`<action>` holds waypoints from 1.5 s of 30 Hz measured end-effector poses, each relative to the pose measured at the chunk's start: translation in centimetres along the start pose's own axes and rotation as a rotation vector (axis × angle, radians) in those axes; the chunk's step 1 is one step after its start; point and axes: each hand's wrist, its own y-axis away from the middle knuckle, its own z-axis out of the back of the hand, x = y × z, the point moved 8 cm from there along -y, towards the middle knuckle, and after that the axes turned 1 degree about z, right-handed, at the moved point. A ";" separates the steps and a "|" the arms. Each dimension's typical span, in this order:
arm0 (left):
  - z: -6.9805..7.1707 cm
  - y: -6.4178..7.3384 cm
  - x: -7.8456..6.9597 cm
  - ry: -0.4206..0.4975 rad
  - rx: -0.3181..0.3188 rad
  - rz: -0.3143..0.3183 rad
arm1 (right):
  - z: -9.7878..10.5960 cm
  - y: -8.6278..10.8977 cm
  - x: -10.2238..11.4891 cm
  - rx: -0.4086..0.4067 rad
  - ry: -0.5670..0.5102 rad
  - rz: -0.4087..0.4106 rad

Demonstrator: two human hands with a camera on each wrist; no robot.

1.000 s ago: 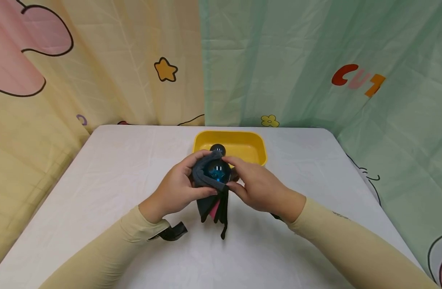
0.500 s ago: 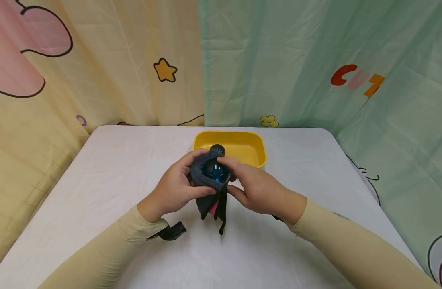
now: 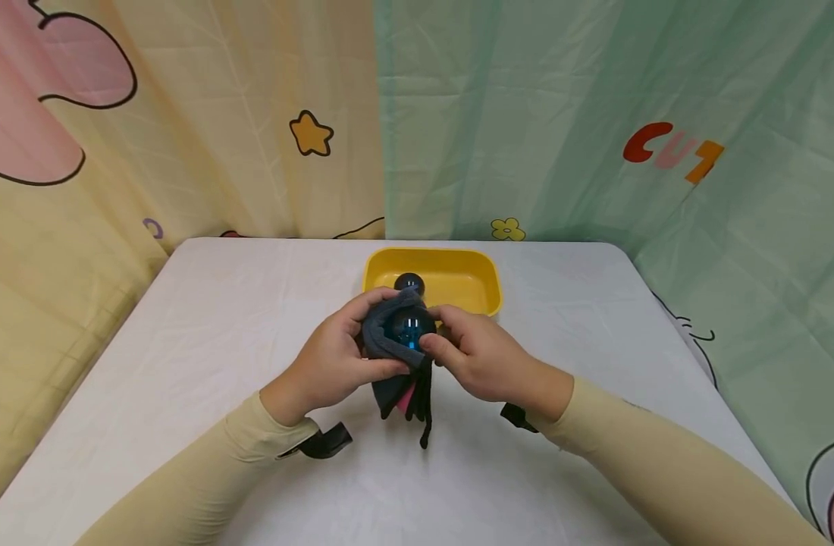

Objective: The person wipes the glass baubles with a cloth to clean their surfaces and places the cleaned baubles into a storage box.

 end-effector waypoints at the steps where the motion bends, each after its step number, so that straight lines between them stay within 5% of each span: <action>1: 0.1 0.0 0.0 0.001 -0.004 0.003 | 0.0 0.0 0.2 -0.002 0.024 0.016; 10: 0.5 0.0 0.1 0.043 -0.017 0.012 | 0.3 0.1 2.2 -0.003 0.500 0.168; 14: 0.2 0.0 0.1 0.060 0.002 0.004 | 0.7 0.2 2.3 -0.048 0.591 0.199; 23: -0.2 0.1 0.0 0.017 0.007 -0.003 | 0.0 0.2 0.0 0.002 0.032 0.008; 27: 0.0 0.1 0.1 0.015 -0.005 0.007 | 0.0 0.2 0.5 -0.007 0.101 0.044; 35: 0.4 0.0 0.1 0.044 -0.013 0.021 | 0.6 0.2 2.2 -0.023 0.540 0.211; 38: 0.2 0.0 0.0 0.065 0.001 0.019 | 0.6 0.2 2.3 -0.028 0.598 0.221; 41: 0.0 -0.1 -0.2 0.075 0.006 0.010 | 0.6 0.3 1.8 -0.019 0.488 0.158; 45: -0.2 0.0 -0.2 0.083 0.013 0.020 | 0.2 0.2 0.4 0.024 0.119 0.018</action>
